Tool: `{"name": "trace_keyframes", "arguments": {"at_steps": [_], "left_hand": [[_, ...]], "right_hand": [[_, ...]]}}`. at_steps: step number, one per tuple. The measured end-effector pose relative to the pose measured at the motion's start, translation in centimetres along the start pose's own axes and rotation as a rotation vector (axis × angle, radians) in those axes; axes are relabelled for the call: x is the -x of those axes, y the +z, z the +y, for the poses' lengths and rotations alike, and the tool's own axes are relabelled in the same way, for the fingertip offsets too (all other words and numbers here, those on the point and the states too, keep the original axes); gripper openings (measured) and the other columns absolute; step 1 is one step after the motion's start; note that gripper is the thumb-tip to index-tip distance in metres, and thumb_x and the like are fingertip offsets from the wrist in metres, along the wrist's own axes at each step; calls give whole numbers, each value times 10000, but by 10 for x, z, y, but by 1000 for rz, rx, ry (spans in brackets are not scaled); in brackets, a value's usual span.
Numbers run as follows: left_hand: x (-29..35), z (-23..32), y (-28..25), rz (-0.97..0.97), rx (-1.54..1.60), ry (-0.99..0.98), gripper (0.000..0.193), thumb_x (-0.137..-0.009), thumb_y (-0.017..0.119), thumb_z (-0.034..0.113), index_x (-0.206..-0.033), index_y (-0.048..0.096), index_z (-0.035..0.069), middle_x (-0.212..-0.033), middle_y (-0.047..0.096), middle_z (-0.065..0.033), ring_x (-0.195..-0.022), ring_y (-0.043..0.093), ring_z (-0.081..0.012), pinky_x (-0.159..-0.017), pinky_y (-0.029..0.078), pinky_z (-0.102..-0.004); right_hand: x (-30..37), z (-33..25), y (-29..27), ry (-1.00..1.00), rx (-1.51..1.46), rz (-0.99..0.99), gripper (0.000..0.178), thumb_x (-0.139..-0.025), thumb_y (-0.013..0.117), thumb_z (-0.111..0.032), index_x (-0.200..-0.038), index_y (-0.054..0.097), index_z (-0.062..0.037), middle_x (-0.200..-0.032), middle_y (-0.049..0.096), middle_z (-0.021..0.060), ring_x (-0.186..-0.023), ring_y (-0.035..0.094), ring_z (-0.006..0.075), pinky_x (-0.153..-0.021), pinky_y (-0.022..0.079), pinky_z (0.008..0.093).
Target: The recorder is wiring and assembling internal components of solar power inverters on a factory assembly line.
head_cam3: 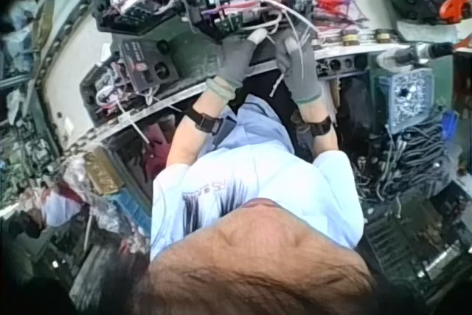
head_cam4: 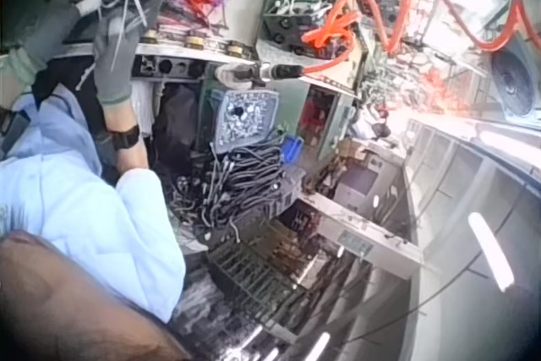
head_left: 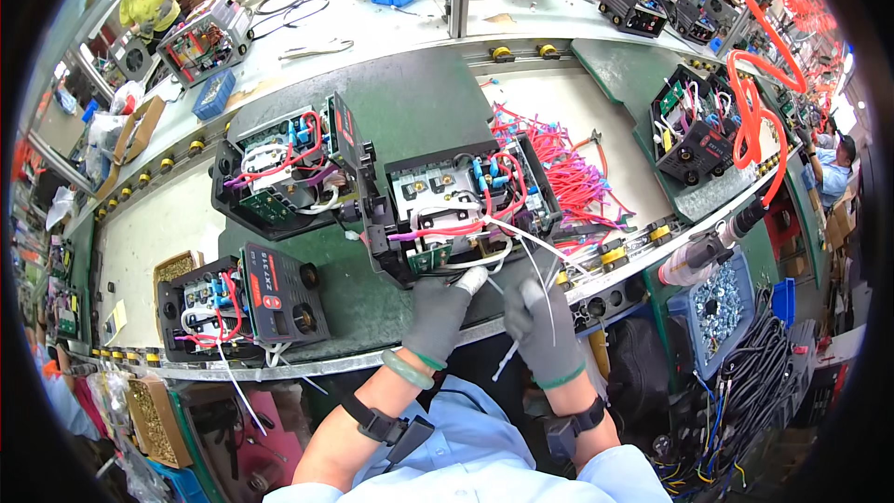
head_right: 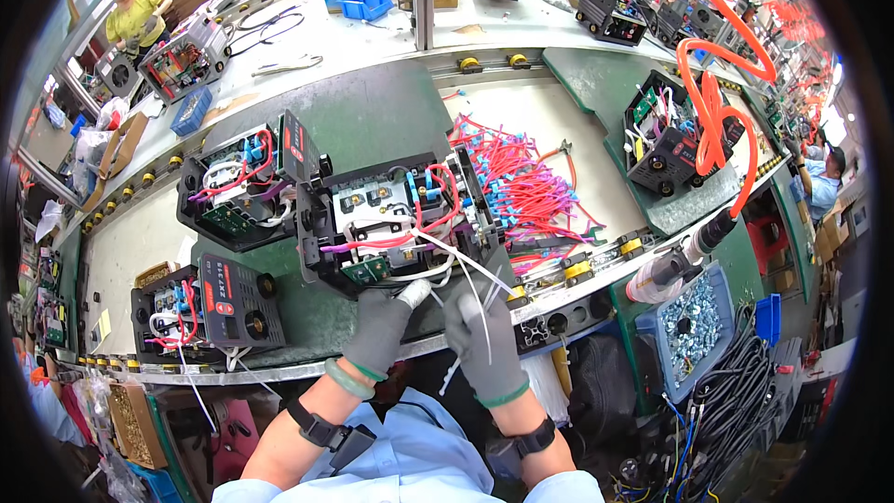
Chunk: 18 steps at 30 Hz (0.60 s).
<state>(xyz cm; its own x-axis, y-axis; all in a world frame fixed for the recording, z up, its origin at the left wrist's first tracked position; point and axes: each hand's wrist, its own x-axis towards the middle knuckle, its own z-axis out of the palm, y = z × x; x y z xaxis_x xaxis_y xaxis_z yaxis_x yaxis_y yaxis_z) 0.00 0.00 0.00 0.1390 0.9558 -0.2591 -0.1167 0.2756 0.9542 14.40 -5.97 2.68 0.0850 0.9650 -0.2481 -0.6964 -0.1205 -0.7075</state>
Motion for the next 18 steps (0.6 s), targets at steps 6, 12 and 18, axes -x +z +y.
{"name": "trace_keyframes", "arguments": {"at_steps": [6, 12, 18], "left_hand": [[11, 25, 0, -33, -110, -179, 233, -925, 710, 254, -882, 670, 29, -789, 600, -19, -671, 502, -68, -564, 379, -256], [67, 33, -44, -141, 58, -325, 274, -981, 623, 288, -1083, 626, 34, -895, 615, -33, -742, 557, -88, -653, 475, -248], [98, 58, -73, -332, -125, -20, 152, -951, 637, 115, -1067, 642, 17, -1043, 655, -76, -865, 620, -118, -765, 517, -267]], "right_hand": [[19, -14, 16, -94, 536, 156, 97, -948, 577, -161, -945, 566, -65, -754, 553, 13, -550, 406, 37, -485, 325, 201], [75, -36, 16, -112, 600, 197, 124, -966, 552, -103, -1033, 614, -20, -788, 622, 39, -591, 512, 77, -534, 406, 224], [61, 21, 47, 267, 464, -294, 288, -1001, 555, -270, -862, 588, -20, -700, 569, 11, -595, 471, 81, -550, 392, 250]]}}
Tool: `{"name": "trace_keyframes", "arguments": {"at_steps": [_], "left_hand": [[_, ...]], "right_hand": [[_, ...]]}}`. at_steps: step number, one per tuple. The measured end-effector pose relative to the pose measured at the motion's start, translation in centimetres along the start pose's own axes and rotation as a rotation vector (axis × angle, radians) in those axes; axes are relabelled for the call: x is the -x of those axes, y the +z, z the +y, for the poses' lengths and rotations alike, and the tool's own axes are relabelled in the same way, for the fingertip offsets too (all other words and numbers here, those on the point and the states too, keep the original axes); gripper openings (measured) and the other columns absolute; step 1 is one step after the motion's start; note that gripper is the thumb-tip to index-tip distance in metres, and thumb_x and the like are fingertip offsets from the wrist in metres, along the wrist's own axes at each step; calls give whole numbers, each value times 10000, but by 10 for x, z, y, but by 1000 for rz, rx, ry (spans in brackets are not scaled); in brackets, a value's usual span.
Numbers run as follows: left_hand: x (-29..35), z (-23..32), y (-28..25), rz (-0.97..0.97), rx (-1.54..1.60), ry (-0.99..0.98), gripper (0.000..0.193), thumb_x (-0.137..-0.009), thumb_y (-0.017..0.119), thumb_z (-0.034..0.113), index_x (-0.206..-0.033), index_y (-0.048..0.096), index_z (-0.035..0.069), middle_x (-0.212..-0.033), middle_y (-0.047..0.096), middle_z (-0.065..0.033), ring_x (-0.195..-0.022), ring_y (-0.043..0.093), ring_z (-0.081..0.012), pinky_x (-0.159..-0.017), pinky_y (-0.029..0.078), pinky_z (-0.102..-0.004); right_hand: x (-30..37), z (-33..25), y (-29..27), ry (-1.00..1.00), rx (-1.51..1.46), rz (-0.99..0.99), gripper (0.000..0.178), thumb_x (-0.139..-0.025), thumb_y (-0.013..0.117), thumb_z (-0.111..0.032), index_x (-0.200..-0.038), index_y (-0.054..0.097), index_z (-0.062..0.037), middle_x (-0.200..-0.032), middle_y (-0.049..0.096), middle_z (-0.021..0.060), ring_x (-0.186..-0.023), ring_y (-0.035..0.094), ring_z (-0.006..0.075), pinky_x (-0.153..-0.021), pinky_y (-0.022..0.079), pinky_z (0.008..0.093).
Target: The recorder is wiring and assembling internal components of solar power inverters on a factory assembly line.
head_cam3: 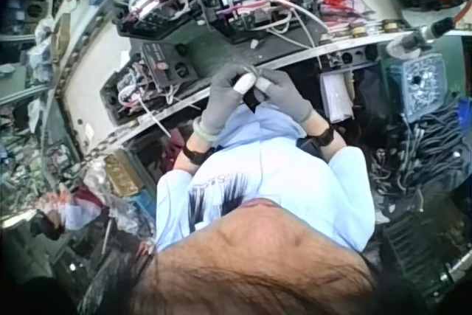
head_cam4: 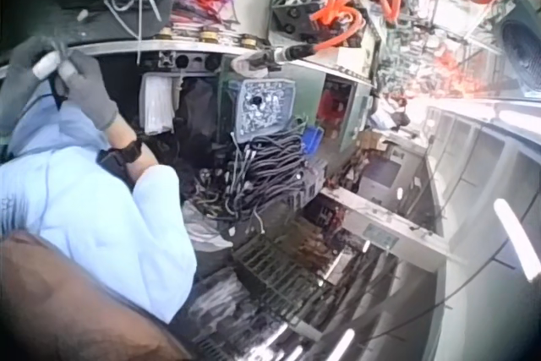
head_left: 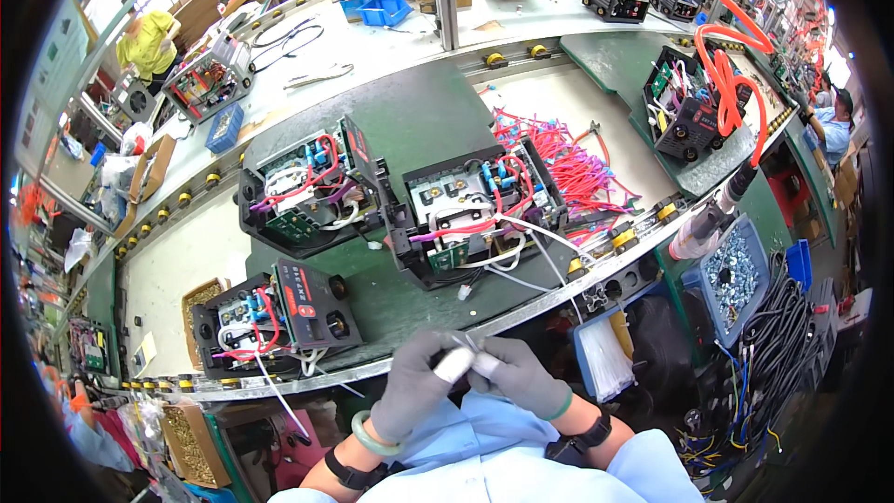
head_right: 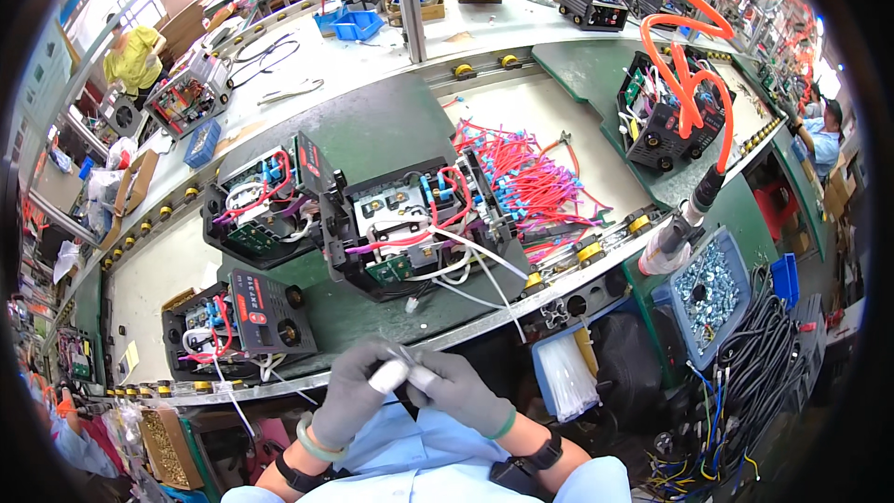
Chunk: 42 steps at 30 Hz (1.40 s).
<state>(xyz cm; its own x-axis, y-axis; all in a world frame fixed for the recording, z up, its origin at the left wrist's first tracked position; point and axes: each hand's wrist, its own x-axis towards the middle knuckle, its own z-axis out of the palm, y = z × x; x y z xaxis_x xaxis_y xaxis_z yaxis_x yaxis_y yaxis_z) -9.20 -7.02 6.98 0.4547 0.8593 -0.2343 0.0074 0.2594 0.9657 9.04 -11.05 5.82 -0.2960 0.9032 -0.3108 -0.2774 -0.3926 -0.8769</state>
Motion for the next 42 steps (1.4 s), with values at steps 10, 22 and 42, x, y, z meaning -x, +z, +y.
{"name": "trace_keyframes", "arguments": {"at_steps": [10, 22, 42], "left_hand": [[18, 20, -30, 527, -685, 705, 95, -802, 687, 20, -888, 646, 23, -855, 598, -121, -735, 605, -264, -628, 480, -342], [25, 173, -113, 403, -956, 822, 230, -787, 726, 36, -1010, 678, 62, -845, 651, -110, -733, 651, -260, -652, 526, -356], [-110, 126, -186, 477, -1816, 629, 255, -766, 780, 261, -989, 732, 147, -1172, 644, -70, -1088, 597, -296, -906, 451, -429]], "right_hand": [[-43, 3, 42, -236, 349, 51, 204, -973, 565, -171, -929, 648, 10, -663, 565, 51, -581, 522, 115, -541, 430, 303], [-133, -22, 102, -216, -12, 82, 198, -943, 497, -83, -1078, 640, -61, -642, 473, -42, -543, 433, 31, -499, 356, 213], [-219, -14, 107, -17, -409, 342, 190, -969, 584, -288, -1005, 655, -117, -646, 450, -81, -444, 345, 32, -403, 251, 225]]}}
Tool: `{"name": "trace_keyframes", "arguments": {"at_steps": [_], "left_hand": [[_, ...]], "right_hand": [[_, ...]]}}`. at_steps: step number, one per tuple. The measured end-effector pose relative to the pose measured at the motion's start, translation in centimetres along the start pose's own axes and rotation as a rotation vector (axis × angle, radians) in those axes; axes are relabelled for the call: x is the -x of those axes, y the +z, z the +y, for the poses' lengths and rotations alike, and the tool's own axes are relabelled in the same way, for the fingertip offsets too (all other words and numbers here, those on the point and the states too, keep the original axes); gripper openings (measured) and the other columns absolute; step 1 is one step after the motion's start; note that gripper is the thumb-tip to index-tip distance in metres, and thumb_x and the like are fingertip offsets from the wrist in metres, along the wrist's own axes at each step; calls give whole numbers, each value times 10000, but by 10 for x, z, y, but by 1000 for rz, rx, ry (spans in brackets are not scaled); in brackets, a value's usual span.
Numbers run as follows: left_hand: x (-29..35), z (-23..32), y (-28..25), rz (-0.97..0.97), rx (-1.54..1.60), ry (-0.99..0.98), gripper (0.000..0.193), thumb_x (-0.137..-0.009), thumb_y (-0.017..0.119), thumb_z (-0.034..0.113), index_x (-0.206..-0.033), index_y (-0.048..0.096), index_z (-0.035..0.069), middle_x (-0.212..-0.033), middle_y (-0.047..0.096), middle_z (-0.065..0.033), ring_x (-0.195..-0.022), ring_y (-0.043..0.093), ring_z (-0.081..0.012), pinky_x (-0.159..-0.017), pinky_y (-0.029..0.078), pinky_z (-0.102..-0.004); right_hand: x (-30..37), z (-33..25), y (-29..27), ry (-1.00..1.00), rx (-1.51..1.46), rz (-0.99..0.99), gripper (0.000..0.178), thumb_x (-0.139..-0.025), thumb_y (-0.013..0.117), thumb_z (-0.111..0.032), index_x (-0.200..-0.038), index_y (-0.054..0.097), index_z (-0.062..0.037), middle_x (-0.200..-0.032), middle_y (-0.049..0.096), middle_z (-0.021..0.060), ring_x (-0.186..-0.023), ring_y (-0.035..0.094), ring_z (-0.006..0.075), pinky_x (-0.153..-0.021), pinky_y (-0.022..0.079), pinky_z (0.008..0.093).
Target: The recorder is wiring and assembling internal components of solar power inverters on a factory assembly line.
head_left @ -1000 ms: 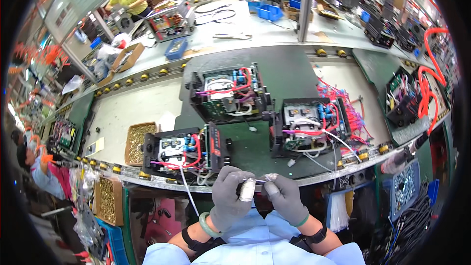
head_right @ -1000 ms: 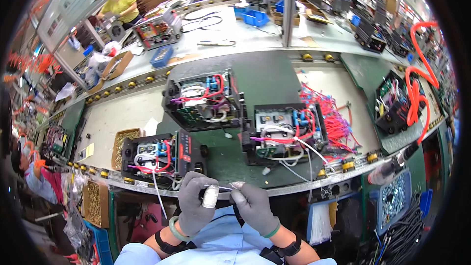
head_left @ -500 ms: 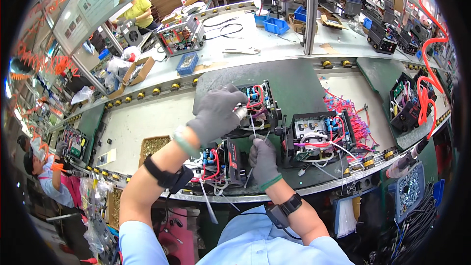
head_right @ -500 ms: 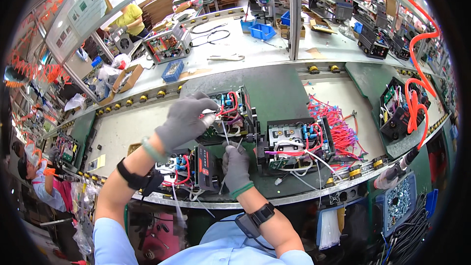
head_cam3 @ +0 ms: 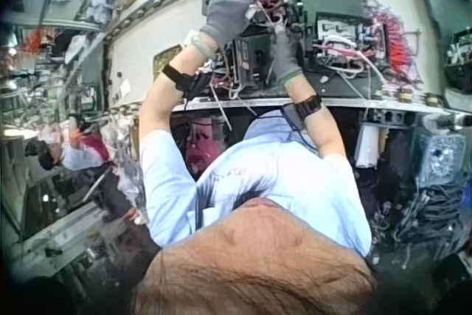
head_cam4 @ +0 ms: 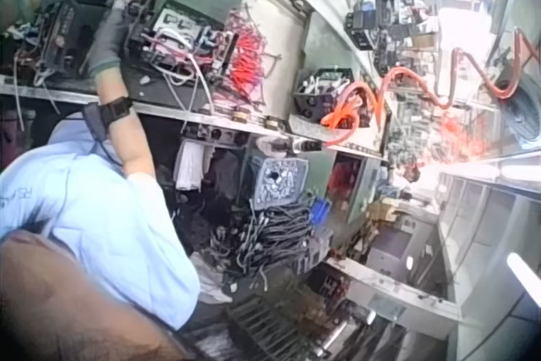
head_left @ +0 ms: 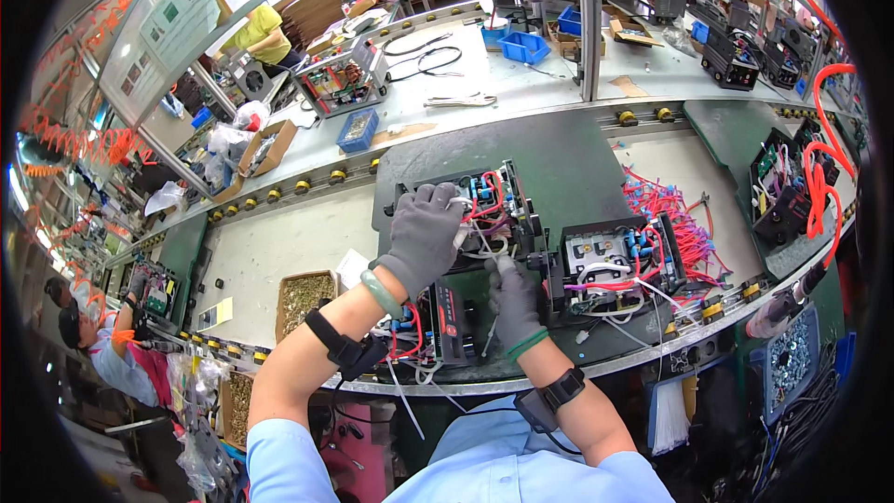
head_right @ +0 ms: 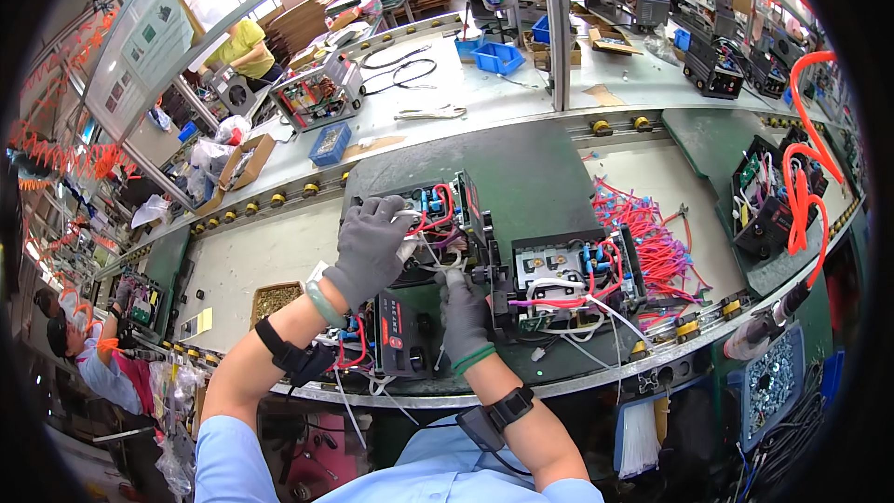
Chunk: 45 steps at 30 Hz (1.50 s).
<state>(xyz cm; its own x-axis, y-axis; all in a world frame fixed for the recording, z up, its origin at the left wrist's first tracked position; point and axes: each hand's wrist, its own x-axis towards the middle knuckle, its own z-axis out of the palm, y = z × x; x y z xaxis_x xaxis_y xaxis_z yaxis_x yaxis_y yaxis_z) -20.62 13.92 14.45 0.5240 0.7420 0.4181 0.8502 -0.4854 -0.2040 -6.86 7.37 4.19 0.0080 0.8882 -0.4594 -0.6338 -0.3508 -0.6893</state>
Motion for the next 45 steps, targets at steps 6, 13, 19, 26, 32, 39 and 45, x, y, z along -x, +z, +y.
{"name": "trace_keyframes", "arguments": {"at_steps": [6, 13, 19, 26, 32, 39, 45], "left_hand": [[-3, -13, 5, -68, 387, -153, 191, -794, 755, 241, -928, 746, 105, -1121, 665, -92, -1050, 626, -309, -884, 495, -408], [-10, -17, -4, -241, 568, -242, 226, -832, 701, 283, -924, 718, 77, -1101, 647, -122, -1054, 627, -324, -906, 493, -425], [-7, 3, -15, -312, 248, -236, 316, -880, 642, 341, -1028, 736, 79, -1194, 640, -138, -1109, 616, -359, -962, 491, -446], [-7, 10, 10, -90, 775, -567, 249, -851, 666, 252, -1001, 777, 87, -1158, 679, -131, -1092, 640, -290, -975, 484, -381], [-5, 10, 20, -3, 622, -539, 223, -834, 662, 249, -952, 782, 103, -1119, 695, -115, -1072, 648, -279, -966, 487, -370], [5, 12, 44, 184, 711, -575, 183, -794, 671, 266, -853, 756, 115, -1012, 688, -98, -1012, 628, -287, -908, 479, -402], [-7, 20, 36, 330, 438, -304, 172, -732, 700, 218, -859, 699, 102, -1037, 632, -87, -1119, 552, -314, -1055, 343, -527]], "right_hand": [[-19, 17, -5, -82, 73, 19, 192, -989, 572, -314, -974, 629, -131, -638, 452, -74, -427, 343, 41, -385, 245, 236], [-16, 1, 38, -177, -31, -10, 143, -1005, 553, -274, -933, 583, -154, -651, 508, -51, -450, 379, 48, -402, 265, 227], [-23, 3, 51, -154, -152, -46, 131, -1019, 559, -224, -933, 624, -150, -701, 533, -68, -478, 400, 32, -416, 265, 209], [-28, 6, 45, -308, -4, -38, 173, -1013, 572, -160, -1102, 668, -47, -885, 639, -16, -746, 556, 48, -618, 459, 220], [-46, 6, 40, -551, 153, -147, 221, -995, 567, -96, -1158, 681, 2, -1018, 681, 22, -906, 604, 89, -826, 514, 262], [-40, -1, 29, -564, 274, -227, 252, -948, 528, -30, -1151, 666, 27, -1100, 680, 85, -1006, 623, 168, -890, 515, 310], [-16, -4, 12, -736, 465, -153, 322, -995, 443, -55, -1260, 564, 83, -1186, 635, 123, -1029, 617, 192, -891, 517, 314]]}}
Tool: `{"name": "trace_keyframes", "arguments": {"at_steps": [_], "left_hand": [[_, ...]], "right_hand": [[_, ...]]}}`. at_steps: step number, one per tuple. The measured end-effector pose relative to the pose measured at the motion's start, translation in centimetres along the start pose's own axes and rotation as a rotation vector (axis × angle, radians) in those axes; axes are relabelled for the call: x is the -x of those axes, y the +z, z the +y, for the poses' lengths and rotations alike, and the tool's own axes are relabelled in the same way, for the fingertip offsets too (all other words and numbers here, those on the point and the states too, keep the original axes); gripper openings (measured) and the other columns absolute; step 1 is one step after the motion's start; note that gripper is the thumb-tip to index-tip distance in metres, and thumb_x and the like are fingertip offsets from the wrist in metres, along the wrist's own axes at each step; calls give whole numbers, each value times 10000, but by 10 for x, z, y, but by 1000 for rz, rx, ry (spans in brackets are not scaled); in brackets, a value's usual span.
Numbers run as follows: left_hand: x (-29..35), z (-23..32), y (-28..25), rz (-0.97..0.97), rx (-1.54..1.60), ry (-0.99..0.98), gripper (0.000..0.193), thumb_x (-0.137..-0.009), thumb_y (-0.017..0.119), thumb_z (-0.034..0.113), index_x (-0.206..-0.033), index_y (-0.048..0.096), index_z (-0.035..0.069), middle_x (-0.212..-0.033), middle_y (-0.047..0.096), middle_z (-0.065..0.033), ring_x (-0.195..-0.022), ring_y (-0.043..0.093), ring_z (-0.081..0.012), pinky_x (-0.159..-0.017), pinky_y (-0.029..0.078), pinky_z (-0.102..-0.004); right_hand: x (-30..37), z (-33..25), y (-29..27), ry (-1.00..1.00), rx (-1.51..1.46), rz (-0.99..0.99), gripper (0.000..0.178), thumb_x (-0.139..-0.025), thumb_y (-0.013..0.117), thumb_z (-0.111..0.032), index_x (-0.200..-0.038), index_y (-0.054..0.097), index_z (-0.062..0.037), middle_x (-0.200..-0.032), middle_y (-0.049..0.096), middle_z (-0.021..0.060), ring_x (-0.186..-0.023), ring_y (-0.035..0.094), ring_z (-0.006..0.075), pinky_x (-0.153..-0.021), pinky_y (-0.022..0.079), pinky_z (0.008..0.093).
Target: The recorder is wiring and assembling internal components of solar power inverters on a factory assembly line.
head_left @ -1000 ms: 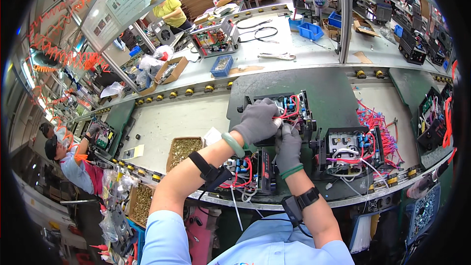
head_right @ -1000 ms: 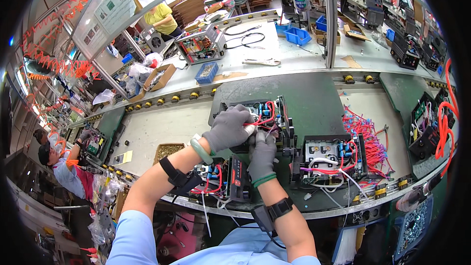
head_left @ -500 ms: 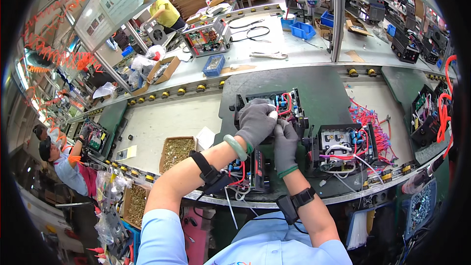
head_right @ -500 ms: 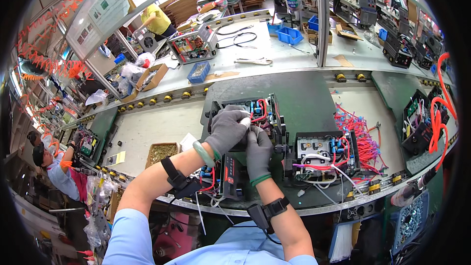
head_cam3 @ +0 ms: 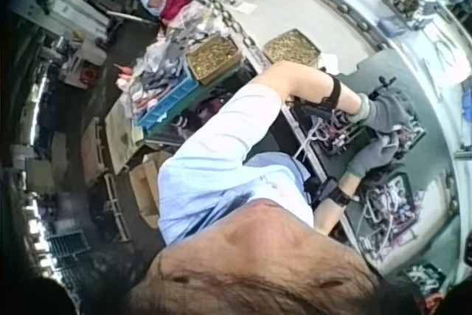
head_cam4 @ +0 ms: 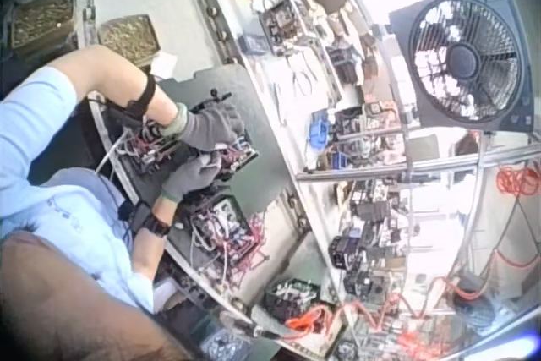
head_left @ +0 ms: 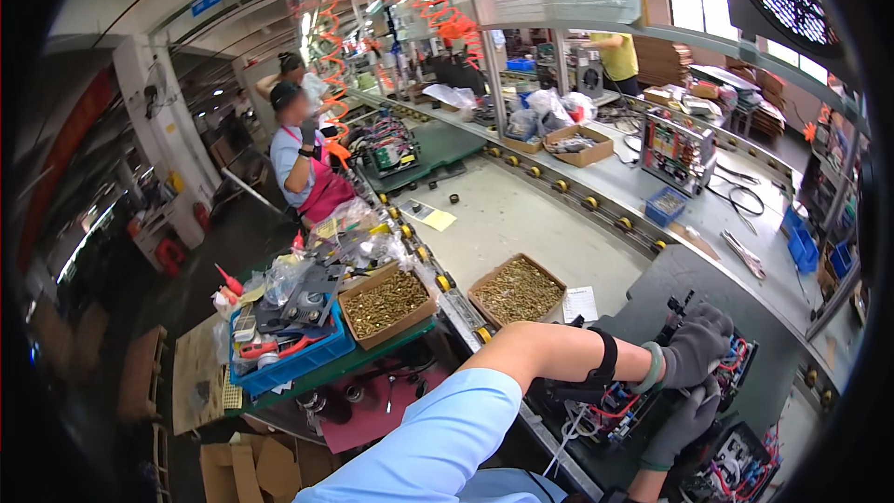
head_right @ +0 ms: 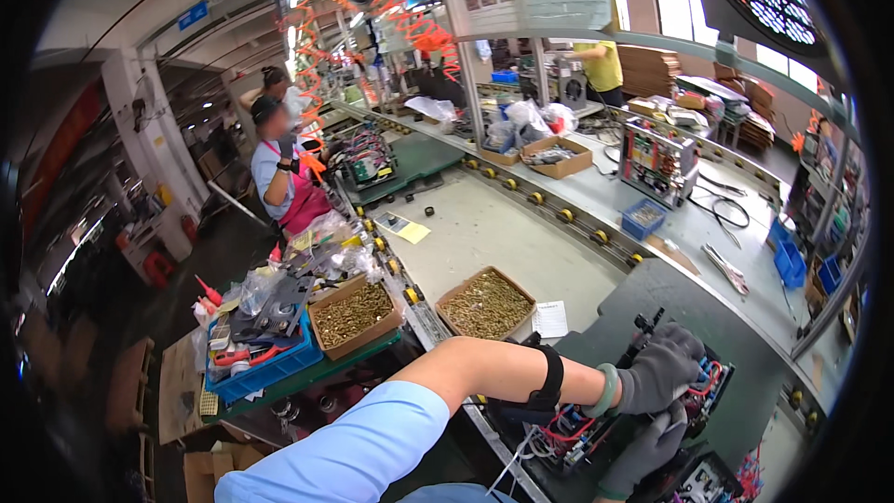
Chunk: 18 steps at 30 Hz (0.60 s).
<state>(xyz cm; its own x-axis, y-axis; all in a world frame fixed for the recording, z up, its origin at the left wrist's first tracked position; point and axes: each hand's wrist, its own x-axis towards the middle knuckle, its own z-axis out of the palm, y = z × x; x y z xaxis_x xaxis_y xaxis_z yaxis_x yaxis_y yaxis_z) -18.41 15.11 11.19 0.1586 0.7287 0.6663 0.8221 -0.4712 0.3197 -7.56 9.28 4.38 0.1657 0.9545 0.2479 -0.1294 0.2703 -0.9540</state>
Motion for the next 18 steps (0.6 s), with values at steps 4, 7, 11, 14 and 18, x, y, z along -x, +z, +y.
{"name": "trace_keyframes", "arguments": {"at_steps": [4, 7, 11, 14, 18], "left_hand": [[1, -9, -17, -192, -307, 221, 195, -671, 723, 232, -794, 657, 95, -925, 638, -92, -1037, 585, -318, -1102, 317, -545], [-7, -6, -12, -357, -85, 228, 344, -643, 783, 266, -906, 656, 84, -983, 652, -107, -1088, 590, -324, -1089, 311, -640], [-13, -7, -29, -399, 22, 104, 536, -663, 845, 364, -1134, 668, 179, -1144, 618, -94, -1081, 602, -346, -972, 483, -503], [-11, -26, -55, -403, 69, 142, 450, -667, 811, 340, -1063, 687, 167, -1054, 662, -79, -1074, 623, -309, -909, 524, -446], [-6, -40, -27, -184, 172, 186, 176, -734, 765, 138, -885, 681, 107, -952, 683, -126, -947, 671, -335, -828, 557, -420]], "right_hand": [[-12, 4, -8, 157, 27, -48, 271, -1009, 486, -110, -1198, 617, 34, -1072, 661, 82, -966, 616, 164, -852, 489, 291], [-11, 3, -16, 192, -310, -100, 287, -1007, 499, -140, -1215, 611, 23, -1068, 667, 92, -869, 607, 126, -780, 487, 257], [-6, 26, -19, 361, -552, -402, 407, -941, 520, -47, -1346, 506, -10, -1166, 634, 97, -707, 545, 62, -563, 424, 190], [3, -19, -3, 407, -617, -405, 525, -889, 595, -49, -1399, 472, -40, -1049, 614, 42, -663, 532, 39, -468, 373, 168], [-11, -27, 10, 546, -445, -190, 222, -972, 588, -210, -1154, 645, -96, -915, 631, -28, -701, 578, 28, -474, 365, 163]]}}
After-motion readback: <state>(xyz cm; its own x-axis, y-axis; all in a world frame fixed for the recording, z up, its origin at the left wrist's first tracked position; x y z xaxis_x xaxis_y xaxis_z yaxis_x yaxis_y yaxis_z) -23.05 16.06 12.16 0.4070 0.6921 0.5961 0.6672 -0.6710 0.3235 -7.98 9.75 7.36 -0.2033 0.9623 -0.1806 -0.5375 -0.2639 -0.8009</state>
